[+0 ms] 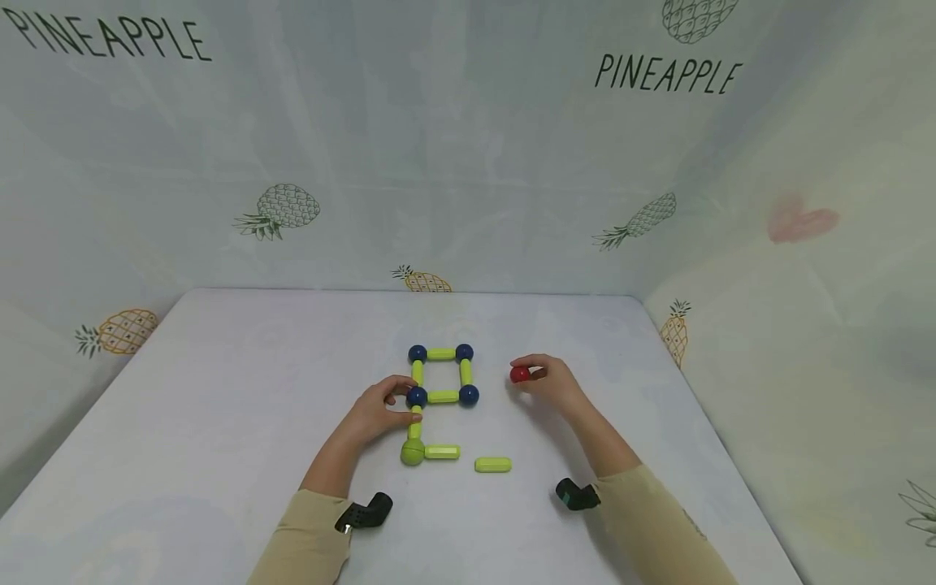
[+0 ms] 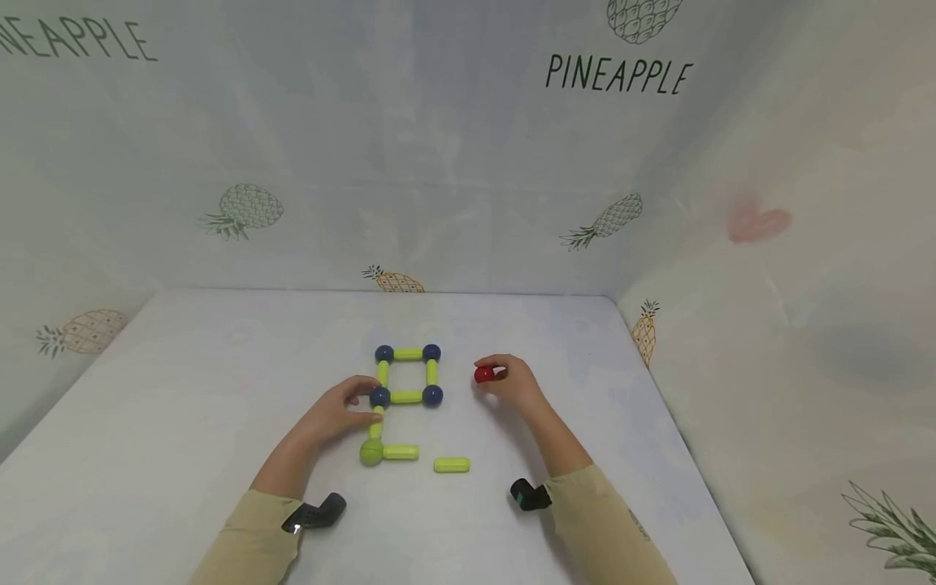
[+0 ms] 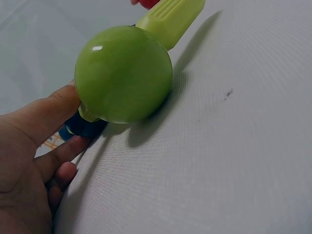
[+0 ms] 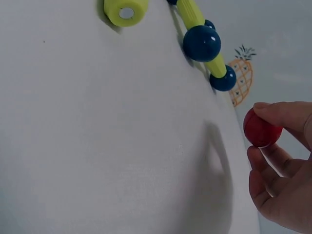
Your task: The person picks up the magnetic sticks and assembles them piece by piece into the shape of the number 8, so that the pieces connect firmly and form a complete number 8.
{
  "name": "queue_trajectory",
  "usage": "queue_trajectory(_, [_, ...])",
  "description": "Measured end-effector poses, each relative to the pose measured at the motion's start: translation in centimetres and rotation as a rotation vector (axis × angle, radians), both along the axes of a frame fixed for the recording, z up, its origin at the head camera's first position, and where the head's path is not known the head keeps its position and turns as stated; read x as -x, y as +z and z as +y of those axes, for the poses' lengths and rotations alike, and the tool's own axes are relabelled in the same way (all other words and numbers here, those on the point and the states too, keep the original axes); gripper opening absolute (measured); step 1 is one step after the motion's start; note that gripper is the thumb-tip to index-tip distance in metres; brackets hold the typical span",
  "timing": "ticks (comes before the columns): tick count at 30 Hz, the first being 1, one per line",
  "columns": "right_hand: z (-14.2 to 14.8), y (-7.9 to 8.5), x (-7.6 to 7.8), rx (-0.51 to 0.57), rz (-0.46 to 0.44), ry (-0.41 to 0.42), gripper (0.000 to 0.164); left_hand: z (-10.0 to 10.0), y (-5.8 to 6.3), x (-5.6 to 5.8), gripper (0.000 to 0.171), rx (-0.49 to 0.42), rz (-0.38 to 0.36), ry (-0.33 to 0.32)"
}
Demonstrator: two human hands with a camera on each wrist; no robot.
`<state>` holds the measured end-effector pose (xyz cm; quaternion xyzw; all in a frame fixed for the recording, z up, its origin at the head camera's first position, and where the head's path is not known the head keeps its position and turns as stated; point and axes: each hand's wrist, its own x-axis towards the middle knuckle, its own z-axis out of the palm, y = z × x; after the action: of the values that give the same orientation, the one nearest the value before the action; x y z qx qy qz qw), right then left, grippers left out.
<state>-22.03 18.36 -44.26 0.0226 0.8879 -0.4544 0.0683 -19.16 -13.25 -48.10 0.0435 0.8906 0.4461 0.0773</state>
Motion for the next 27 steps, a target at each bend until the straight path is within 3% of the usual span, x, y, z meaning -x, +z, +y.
queue_trajectory(12, [-2.0, 0.0, -2.1, 0.006, -0.041, 0.064, 0.032, 0.0, -0.1, 0.1, 0.057, 0.001, 0.008, -0.007])
queue_trajectory(27, [-3.5, -0.1, -3.7, 0.02, -0.027, 0.234, 0.031, 0.2, 0.0, 0.1, 0.056, 0.001, 0.003, 0.019])
